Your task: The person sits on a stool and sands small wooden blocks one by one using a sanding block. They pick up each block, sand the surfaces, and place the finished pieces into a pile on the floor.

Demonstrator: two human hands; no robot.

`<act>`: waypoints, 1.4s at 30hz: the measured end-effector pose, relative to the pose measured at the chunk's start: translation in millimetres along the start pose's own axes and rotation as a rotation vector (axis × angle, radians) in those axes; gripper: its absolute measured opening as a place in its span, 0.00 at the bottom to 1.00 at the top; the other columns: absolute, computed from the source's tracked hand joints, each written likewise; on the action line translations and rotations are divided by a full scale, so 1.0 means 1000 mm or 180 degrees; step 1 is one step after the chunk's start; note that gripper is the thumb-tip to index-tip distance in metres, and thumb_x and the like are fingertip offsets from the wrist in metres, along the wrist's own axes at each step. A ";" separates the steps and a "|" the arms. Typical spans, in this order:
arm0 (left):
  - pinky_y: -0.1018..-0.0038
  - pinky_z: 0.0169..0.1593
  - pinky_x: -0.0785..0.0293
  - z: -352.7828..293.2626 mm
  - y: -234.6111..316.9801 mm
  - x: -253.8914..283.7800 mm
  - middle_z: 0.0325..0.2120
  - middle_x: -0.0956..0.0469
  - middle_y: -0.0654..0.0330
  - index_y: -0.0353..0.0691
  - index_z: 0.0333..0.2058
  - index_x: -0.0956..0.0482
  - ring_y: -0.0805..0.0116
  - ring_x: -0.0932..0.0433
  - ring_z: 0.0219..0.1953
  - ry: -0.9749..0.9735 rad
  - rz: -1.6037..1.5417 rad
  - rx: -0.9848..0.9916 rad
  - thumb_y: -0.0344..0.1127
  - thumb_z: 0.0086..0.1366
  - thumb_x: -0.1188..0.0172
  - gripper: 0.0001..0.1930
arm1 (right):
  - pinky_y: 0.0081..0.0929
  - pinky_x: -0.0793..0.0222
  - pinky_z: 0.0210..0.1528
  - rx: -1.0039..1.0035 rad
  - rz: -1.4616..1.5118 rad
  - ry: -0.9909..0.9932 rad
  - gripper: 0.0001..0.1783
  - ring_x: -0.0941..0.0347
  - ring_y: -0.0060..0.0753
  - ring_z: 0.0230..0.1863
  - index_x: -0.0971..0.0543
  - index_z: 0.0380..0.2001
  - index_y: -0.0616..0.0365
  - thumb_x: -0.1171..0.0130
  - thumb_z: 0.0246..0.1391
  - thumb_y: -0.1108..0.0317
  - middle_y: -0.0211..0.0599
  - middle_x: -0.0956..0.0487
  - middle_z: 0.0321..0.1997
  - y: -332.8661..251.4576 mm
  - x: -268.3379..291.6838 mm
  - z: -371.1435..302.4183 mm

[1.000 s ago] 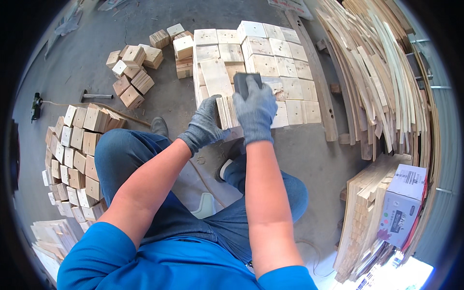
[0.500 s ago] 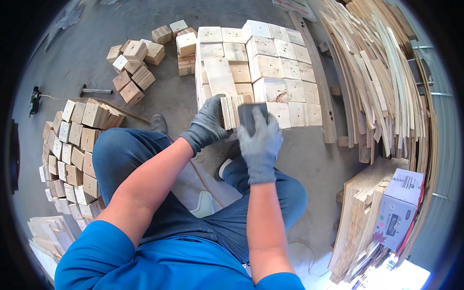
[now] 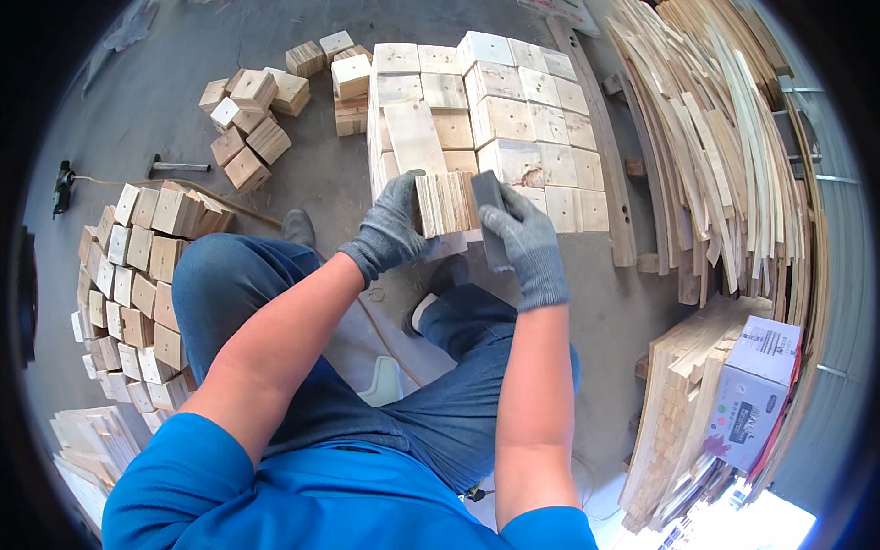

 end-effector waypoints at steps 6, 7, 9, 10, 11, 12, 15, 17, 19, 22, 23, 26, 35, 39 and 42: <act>0.59 0.69 0.29 -0.002 -0.004 -0.003 0.56 0.27 0.44 0.37 0.64 0.32 0.44 0.26 0.59 0.0023 -0.0060 -0.0040 0.41 0.50 0.22 0.44 | 0.29 0.22 0.61 -0.0112 0.0234 -0.0105 0.39 0.18 0.32 0.57 0.26 0.71 0.67 0.27 0.61 0.61 0.50 0.15 0.61 -0.002 0.004 -0.017; 0.59 0.69 0.29 -0.002 -0.003 -0.005 0.56 0.27 0.44 0.36 0.65 0.32 0.44 0.26 0.59 0.0041 -0.0094 -0.0057 0.41 0.50 0.22 0.44 | 0.30 0.22 0.61 -0.0058 0.0198 -0.0121 0.39 0.18 0.32 0.57 0.25 0.71 0.67 0.27 0.61 0.61 0.50 0.15 0.61 -0.007 0.003 -0.009; 0.60 0.69 0.29 -0.001 -0.004 -0.007 0.56 0.28 0.44 0.36 0.65 0.33 0.45 0.26 0.60 0.0047 -0.0159 -0.0045 0.41 0.50 0.21 0.45 | 0.30 0.21 0.59 0.0111 -0.0001 -0.0278 0.39 0.17 0.32 0.55 0.24 0.70 0.66 0.27 0.59 0.60 0.50 0.14 0.59 -0.017 0.001 0.017; 0.60 0.70 0.29 -0.001 -0.003 -0.007 0.55 0.28 0.44 0.36 0.65 0.33 0.45 0.26 0.60 0.0053 -0.0169 -0.0029 0.41 0.50 0.21 0.45 | 0.30 0.21 0.58 0.0212 -0.0171 -0.0407 0.38 0.17 0.33 0.54 0.23 0.69 0.65 0.27 0.57 0.59 0.49 0.14 0.58 -0.023 0.002 0.034; 0.60 0.70 0.30 -0.003 -0.003 -0.006 0.55 0.28 0.44 0.35 0.65 0.33 0.45 0.26 0.60 0.0053 -0.0183 -0.0013 0.41 0.50 0.21 0.45 | 0.30 0.21 0.57 0.0309 -0.0341 -0.0533 0.38 0.16 0.33 0.52 0.21 0.68 0.64 0.28 0.56 0.58 0.49 0.13 0.56 -0.030 0.001 0.051; 0.59 0.69 0.29 -0.004 -0.002 -0.005 0.55 0.27 0.44 0.35 0.65 0.33 0.45 0.26 0.59 0.0107 -0.0141 -0.0049 0.41 0.50 0.21 0.45 | 0.30 0.21 0.56 0.0177 -0.0937 -0.0866 0.37 0.16 0.33 0.51 0.19 0.65 0.65 0.30 0.55 0.57 0.49 0.12 0.53 -0.048 -0.002 0.067; 0.58 0.69 0.28 -0.003 0.003 0.001 0.56 0.27 0.44 0.35 0.65 0.33 0.45 0.25 0.59 0.0078 -0.0157 -0.0056 0.43 0.49 0.20 0.46 | 0.31 0.21 0.54 -0.0175 -0.2250 -0.1502 0.34 0.15 0.39 0.48 0.14 0.59 0.62 0.31 0.51 0.54 0.49 0.11 0.49 -0.091 -0.019 0.108; 0.57 0.68 0.27 -0.001 0.004 0.000 0.56 0.27 0.44 0.35 0.65 0.33 0.44 0.25 0.60 0.0028 -0.0155 -0.0015 0.44 0.49 0.20 0.47 | 0.35 0.19 0.49 -0.0183 -0.2647 -0.1590 0.26 0.14 0.40 0.43 0.09 0.48 0.57 0.25 0.47 0.54 0.46 0.10 0.45 -0.094 -0.035 0.132; 0.56 0.68 0.27 0.000 0.008 -0.001 0.56 0.27 0.44 0.36 0.65 0.32 0.43 0.25 0.60 -0.0024 -0.0201 -0.0005 0.46 0.48 0.19 0.48 | 0.37 0.18 0.47 -0.0385 -0.2869 -0.1706 0.25 0.14 0.40 0.41 0.08 0.45 0.56 0.23 0.45 0.54 0.44 0.09 0.44 -0.084 -0.039 0.153; 0.56 0.69 0.27 -0.002 0.009 0.005 0.56 0.27 0.43 0.36 0.65 0.32 0.43 0.25 0.61 -0.0018 -0.0239 0.0071 0.47 0.47 0.18 0.49 | 0.37 0.19 0.48 -0.0526 -0.3032 -0.1777 0.23 0.15 0.40 0.42 0.08 0.44 0.55 0.23 0.47 0.53 0.42 0.09 0.43 -0.087 -0.050 0.155; 0.56 0.69 0.27 -0.002 0.007 0.005 0.56 0.27 0.43 0.36 0.65 0.32 0.43 0.25 0.61 -0.0006 -0.0227 0.0104 0.48 0.46 0.18 0.50 | 0.36 0.19 0.50 -0.0373 -0.2994 -0.1829 0.27 0.14 0.40 0.43 0.09 0.49 0.56 0.23 0.47 0.54 0.42 0.09 0.46 -0.094 -0.051 0.150; 0.55 0.71 0.29 -0.001 0.001 0.004 0.59 0.28 0.40 0.34 0.66 0.34 0.39 0.26 0.63 -0.0028 -0.0154 0.0197 0.53 0.43 0.15 0.56 | 0.36 0.17 0.48 -0.0379 -0.2586 -0.1873 0.33 0.14 0.41 0.44 0.12 0.57 0.59 0.23 0.48 0.57 0.47 0.10 0.50 -0.111 -0.039 0.136; 0.54 0.72 0.30 0.000 0.008 0.008 0.59 0.28 0.36 0.31 0.67 0.34 0.37 0.27 0.63 -0.0055 -0.0151 0.0194 0.49 0.48 0.18 0.52 | 0.34 0.19 0.53 -0.0480 -0.3166 -0.1943 0.25 0.13 0.40 0.47 0.07 0.49 0.50 0.22 0.48 0.52 0.41 0.09 0.49 -0.139 -0.015 0.134; 0.54 0.71 0.29 -0.005 0.011 0.008 0.60 0.28 0.36 0.31 0.67 0.35 0.37 0.26 0.63 -0.0072 -0.0086 0.0217 0.49 0.48 0.18 0.52 | 0.37 0.20 0.53 -0.0597 -0.3560 -0.2214 0.26 0.14 0.43 0.45 0.08 0.49 0.52 0.20 0.46 0.52 0.40 0.09 0.49 -0.116 -0.043 0.155; 0.54 0.71 0.29 -0.001 0.011 0.008 0.61 0.28 0.38 0.32 0.68 0.35 0.38 0.26 0.63 -0.0139 -0.0172 0.0204 0.51 0.47 0.17 0.54 | 0.43 0.20 0.53 -0.0972 -0.3657 -0.2271 0.28 0.15 0.46 0.46 0.10 0.49 0.52 0.21 0.47 0.50 0.41 0.10 0.48 -0.098 -0.059 0.171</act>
Point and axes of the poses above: each hand's wrist, its own z-axis towards the middle knuckle, its own x-axis out of the back of the hand, y = z × x, the point moved 3 cm from there along z, towards the middle knuckle
